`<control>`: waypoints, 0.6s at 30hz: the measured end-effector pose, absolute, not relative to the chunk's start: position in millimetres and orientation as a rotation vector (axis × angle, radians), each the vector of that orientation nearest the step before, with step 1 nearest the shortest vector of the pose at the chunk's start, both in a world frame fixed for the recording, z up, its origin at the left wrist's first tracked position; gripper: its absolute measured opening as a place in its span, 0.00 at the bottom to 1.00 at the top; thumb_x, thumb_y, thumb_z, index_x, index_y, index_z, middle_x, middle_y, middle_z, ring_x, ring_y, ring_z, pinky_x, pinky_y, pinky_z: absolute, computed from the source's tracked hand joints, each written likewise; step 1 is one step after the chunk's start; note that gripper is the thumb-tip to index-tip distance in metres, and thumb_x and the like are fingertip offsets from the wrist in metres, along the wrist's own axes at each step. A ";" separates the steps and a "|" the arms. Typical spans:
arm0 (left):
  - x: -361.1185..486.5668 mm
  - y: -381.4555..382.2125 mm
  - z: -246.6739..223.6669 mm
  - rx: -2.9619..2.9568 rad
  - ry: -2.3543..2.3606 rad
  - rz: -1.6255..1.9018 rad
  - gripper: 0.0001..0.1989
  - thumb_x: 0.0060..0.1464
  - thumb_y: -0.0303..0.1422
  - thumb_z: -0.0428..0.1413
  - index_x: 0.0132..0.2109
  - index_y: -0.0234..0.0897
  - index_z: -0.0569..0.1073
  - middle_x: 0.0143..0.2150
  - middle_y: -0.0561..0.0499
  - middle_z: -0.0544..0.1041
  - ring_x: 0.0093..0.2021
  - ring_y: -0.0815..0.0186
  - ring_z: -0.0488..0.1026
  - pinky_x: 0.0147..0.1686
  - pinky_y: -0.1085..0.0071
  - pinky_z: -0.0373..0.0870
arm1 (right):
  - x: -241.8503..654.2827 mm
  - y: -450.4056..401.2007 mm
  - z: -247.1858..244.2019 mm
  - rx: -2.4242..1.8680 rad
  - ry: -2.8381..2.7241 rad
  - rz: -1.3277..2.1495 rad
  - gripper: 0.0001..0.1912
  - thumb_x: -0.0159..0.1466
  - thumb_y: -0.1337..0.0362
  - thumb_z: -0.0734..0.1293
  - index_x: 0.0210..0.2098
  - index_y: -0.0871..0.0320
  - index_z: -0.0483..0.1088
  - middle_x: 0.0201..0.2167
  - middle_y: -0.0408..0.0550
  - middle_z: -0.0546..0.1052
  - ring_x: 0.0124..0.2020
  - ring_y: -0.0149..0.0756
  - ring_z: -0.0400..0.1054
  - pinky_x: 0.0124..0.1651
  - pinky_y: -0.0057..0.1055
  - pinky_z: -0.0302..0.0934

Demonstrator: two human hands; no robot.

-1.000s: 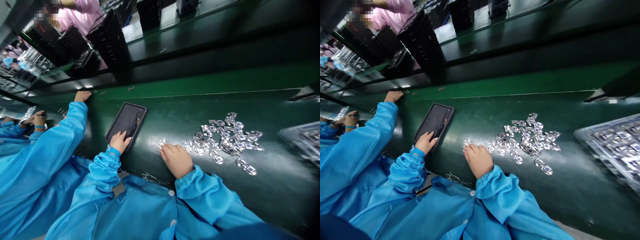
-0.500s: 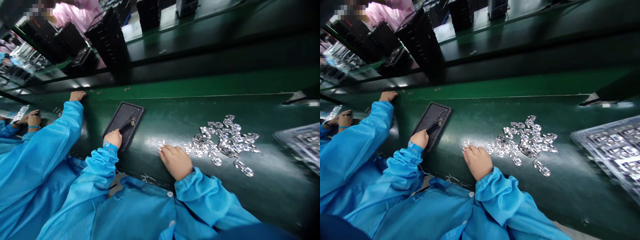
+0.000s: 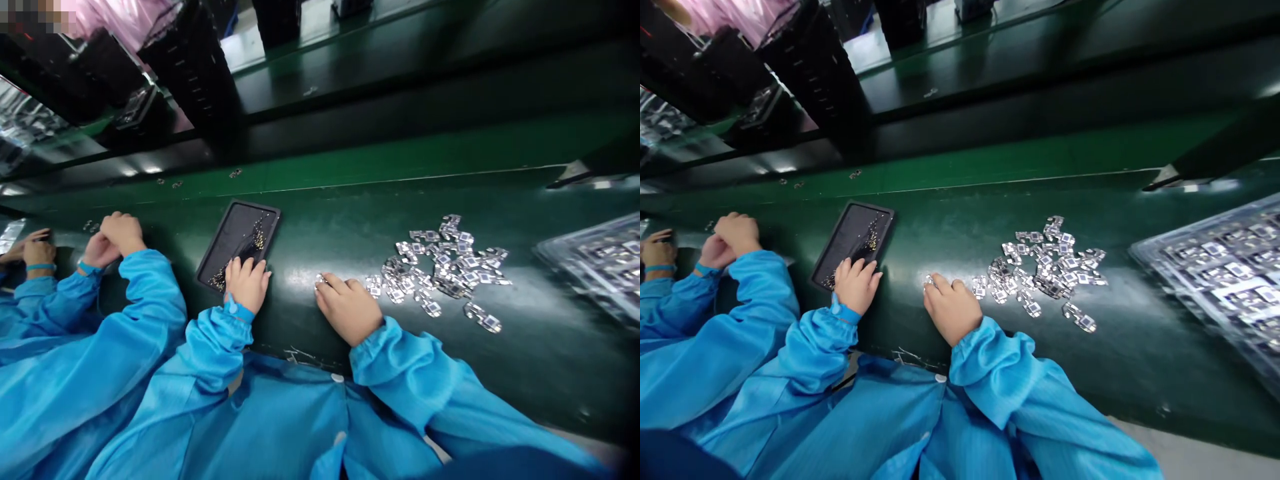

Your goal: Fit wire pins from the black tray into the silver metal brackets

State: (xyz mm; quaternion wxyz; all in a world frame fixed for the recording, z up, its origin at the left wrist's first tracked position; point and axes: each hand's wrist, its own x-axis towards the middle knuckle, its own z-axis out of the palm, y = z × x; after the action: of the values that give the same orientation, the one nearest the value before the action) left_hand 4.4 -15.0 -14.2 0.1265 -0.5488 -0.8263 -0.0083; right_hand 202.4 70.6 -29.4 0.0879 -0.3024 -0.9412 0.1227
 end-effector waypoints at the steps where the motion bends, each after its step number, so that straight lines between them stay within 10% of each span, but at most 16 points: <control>1: 5.2 -14.9 -18.0 -1.597 -2.379 -0.049 0.14 0.53 0.37 0.46 0.42 0.40 0.73 0.44 0.45 0.72 0.50 0.51 0.62 0.50 0.52 0.57 | 201.9 70.7 -27.8 -0.907 -2.822 0.374 0.16 0.63 0.65 0.53 0.41 0.57 0.70 0.49 0.49 0.70 0.41 0.40 0.65 0.42 0.36 0.55; 18: 86.9 -9.4 4.5 -2.385 -1.877 -0.213 0.12 0.55 0.28 0.43 0.43 0.33 0.69 0.33 0.47 0.76 0.33 0.66 0.72 0.34 0.69 0.68 | 231.2 57.7 8.6 -0.997 -2.312 1.185 0.12 0.60 0.63 0.59 0.39 0.53 0.72 0.36 0.43 0.77 0.40 0.33 0.69 0.46 0.31 0.63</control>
State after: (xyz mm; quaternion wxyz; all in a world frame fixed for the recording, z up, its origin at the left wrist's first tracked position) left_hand 86.9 -9.4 4.5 0.0496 -0.7829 -0.6162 -0.0700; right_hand 231.2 57.7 8.6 0.1785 -0.3525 -0.8175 0.4189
